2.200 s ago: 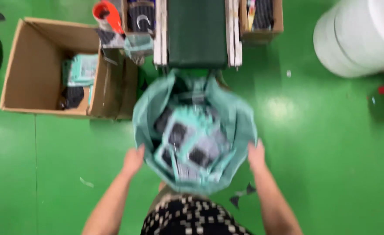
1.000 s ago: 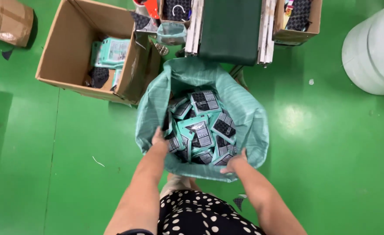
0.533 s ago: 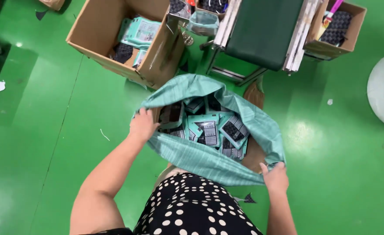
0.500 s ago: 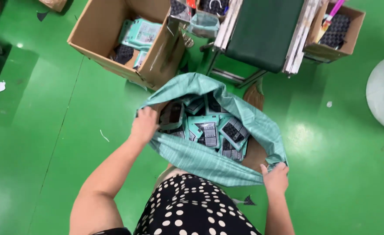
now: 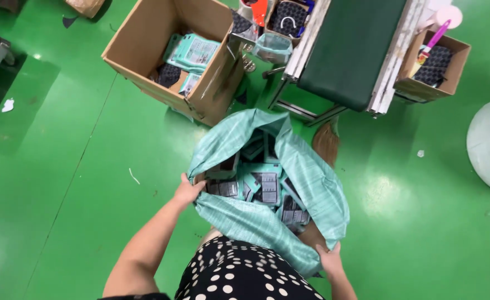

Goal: The person picks patterned face masks from a conveyor belt, places them into light blue plastic bags, and drops the sealed packages into a cardboard box. The person also moves a large sack filled with packaged masks and returns to the conveyor to continue packing.

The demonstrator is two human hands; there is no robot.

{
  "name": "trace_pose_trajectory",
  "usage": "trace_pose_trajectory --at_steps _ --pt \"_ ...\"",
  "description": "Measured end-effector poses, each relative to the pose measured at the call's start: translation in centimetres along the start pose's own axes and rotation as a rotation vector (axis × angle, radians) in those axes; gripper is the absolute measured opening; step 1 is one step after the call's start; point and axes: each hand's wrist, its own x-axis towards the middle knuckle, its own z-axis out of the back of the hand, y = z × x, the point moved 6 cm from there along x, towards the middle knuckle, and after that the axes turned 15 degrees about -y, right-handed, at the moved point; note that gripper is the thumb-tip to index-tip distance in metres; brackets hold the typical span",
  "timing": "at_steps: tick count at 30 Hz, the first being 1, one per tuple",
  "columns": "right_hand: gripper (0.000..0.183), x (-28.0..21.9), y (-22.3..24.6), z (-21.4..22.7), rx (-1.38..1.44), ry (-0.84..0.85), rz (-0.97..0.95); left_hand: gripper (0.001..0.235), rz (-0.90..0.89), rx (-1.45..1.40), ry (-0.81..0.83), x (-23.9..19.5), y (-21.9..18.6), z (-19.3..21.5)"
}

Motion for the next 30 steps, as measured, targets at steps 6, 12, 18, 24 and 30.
trace_pose_trajectory --at_steps 6,12,18,24,30 --pt "0.056 0.6 15.0 8.2 0.704 -0.106 0.041 0.056 -0.354 -0.144 -0.148 -2.1 -12.2 1.7" --pt "0.037 -7.3 24.5 23.0 0.872 -0.097 0.122 0.044 -0.507 -0.315 -0.029 -12.3 -26.6 12.3" --pt "0.064 -6.7 18.7 20.9 0.926 -0.328 0.117 0.046 -0.446 -0.584 -0.028 -10.8 -23.3 12.5" --pt "0.067 2.6 16.4 7.1 0.482 -0.368 0.105 0.051 -0.411 -0.006 -0.131 2.1 -9.8 -1.9" --pt "0.064 0.3 22.7 13.1 0.711 -0.28 0.123 0.042 -0.372 -0.028 0.005 -3.5 -20.9 3.2"
